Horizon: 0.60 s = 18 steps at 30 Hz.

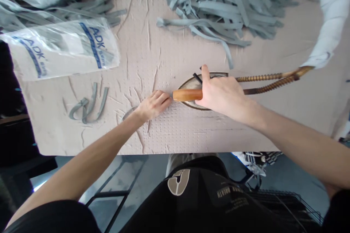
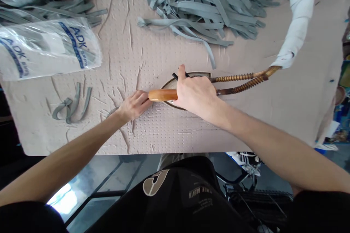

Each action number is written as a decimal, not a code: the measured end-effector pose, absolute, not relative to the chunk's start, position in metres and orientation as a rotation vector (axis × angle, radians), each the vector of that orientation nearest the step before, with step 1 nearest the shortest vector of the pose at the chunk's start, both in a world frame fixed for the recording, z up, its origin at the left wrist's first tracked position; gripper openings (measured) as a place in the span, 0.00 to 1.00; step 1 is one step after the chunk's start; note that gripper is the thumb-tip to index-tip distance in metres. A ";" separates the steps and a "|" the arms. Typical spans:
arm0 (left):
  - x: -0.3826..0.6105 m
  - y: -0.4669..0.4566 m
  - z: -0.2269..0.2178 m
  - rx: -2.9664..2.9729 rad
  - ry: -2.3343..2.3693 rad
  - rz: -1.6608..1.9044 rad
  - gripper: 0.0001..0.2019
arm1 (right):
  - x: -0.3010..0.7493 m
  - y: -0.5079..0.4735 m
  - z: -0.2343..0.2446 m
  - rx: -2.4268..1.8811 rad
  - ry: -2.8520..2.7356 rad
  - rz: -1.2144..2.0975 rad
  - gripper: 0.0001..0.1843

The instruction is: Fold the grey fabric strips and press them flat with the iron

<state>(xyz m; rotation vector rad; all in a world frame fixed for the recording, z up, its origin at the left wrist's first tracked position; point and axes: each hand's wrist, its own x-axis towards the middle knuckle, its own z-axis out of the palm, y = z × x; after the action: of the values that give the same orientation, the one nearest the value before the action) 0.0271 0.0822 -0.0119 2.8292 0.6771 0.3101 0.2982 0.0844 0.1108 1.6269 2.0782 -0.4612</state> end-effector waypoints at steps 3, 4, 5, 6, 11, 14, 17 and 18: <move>0.024 0.080 -0.014 2.812 0.661 0.359 0.14 | 0.293 0.085 0.112 1.583 2.102 -0.460 0.57; 0.022 0.079 -0.014 2.796 0.658 0.377 0.14 | 0.292 0.085 0.112 1.569 2.104 -0.457 0.57; 0.021 0.077 -0.014 2.786 0.658 0.390 0.14 | 0.292 0.085 0.113 1.559 2.102 -0.452 0.56; 0.019 0.076 -0.014 2.786 0.659 0.399 0.14 | 0.292 0.085 0.114 1.553 2.097 -0.443 0.56; 0.014 0.067 -0.017 2.773 0.695 0.450 0.15 | 0.293 0.084 0.116 1.513 2.091 -0.363 0.53; 0.013 0.061 -0.024 2.663 0.773 0.495 0.15 | 0.289 0.084 0.116 1.492 2.101 -0.324 0.51; 0.013 0.057 -0.031 2.581 0.860 0.541 0.14 | 0.281 0.085 0.115 1.474 2.142 -0.332 0.48; 0.013 0.055 -0.033 2.567 0.892 0.559 0.13 | 0.277 0.085 0.114 1.464 2.163 -0.340 0.46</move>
<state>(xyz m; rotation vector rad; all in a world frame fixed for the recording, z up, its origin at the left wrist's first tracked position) 0.0129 0.0553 -0.0332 2.5666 0.8923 0.5592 0.2770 0.0852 0.1142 1.4643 2.1632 -0.3398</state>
